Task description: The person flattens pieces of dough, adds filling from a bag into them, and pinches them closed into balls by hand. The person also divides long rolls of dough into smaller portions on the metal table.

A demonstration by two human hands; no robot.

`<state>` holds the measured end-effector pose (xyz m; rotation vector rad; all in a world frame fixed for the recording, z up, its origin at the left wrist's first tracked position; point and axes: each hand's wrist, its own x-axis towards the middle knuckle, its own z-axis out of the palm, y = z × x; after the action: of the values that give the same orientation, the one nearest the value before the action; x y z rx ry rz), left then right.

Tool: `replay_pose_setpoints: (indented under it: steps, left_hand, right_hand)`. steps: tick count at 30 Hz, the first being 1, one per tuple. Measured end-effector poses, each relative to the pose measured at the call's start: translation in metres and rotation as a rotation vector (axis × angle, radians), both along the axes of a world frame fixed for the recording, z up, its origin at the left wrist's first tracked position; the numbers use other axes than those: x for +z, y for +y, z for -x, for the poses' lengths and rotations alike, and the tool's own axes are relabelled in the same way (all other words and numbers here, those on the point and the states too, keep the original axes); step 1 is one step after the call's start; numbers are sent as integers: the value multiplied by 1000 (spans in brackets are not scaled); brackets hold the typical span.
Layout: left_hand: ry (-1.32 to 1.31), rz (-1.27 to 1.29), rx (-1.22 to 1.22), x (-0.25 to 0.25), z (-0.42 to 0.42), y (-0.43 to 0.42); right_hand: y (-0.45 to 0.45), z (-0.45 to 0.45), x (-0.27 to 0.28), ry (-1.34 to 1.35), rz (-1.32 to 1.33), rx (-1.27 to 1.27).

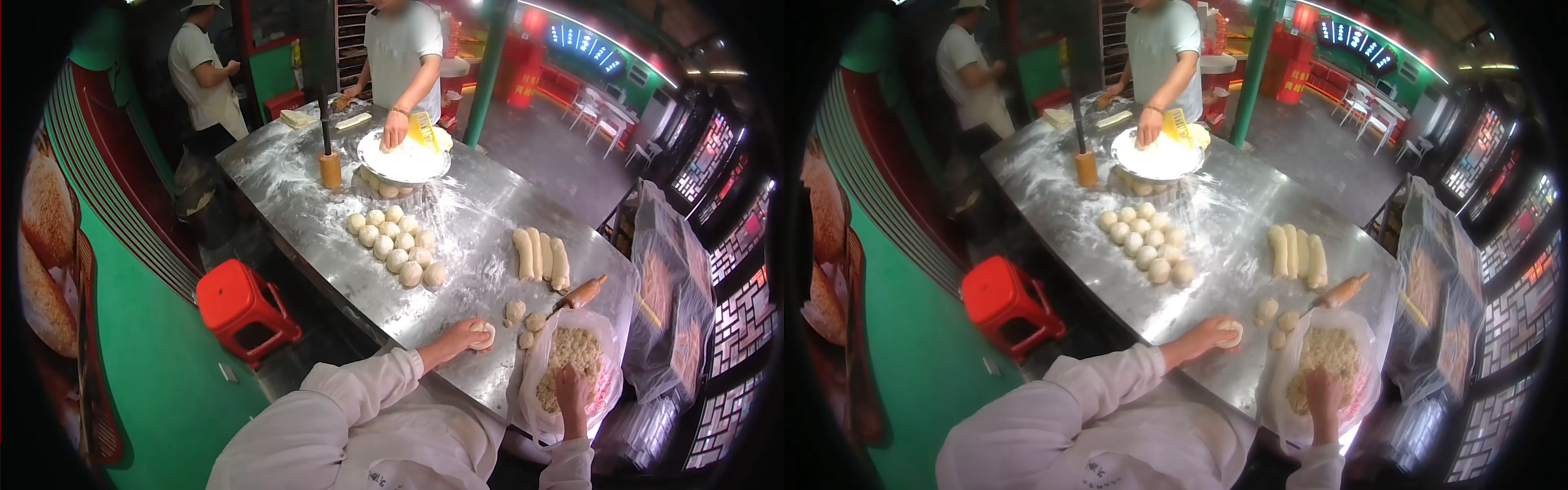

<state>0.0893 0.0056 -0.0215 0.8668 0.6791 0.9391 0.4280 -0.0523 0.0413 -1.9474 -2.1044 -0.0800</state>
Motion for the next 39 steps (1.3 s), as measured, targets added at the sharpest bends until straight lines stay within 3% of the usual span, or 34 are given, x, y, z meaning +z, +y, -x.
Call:
replay_pose_setpoints:
  steps: [10, 14, 16, 17, 19, 23, 27, 29, 34, 35, 37, 39]
  left_hand:
    - [9, -43, 37, 9, 4, -8]
    - [39, -15, 48, 10, 1, -8]
    - [18, 30, 42, 15, 2, -10]
    - [17, 41, 54, 19, 1, -14]
    - [-4, 79, 62, 28, 0, -16]
    - [12, 83, 10, 30, -4, -9]
    - [-13, -37, -84, 85, -44, -3]
    - [-57, -90, -212, 121, -74, -2]
    - [16, -137, -224, 106, -149, 14]
    - [60, -93, -241, 104, -159, 14]
    - [128, -131, -262, 101, -172, 10]
    - [459, -654, -74, 92, -184, 2]
  right_hand:
    - [2, -4, 3, 88, -73, 8]
    - [3, -3, 4, 117, 166, -23]
    - [-1, -13, -5, 184, 150, 73]
    - [-6, -4, 13, 275, 292, -50]
    - [-13, -8, 22, 441, 259, -47]
    - [-11, -26, 11, 381, 224, -79]
    - [-20, -21, 31, 417, 245, -76]
    - [-19, -17, 46, 653, 182, -110]
    - [-25, -2, 79, 777, 84, -57]
    - [-24, -1, 74, 661, -14, -21]
    - [-21, 0, 66, 554, -108, 12]
    - [-20, 4, 58, 428, -269, 144]
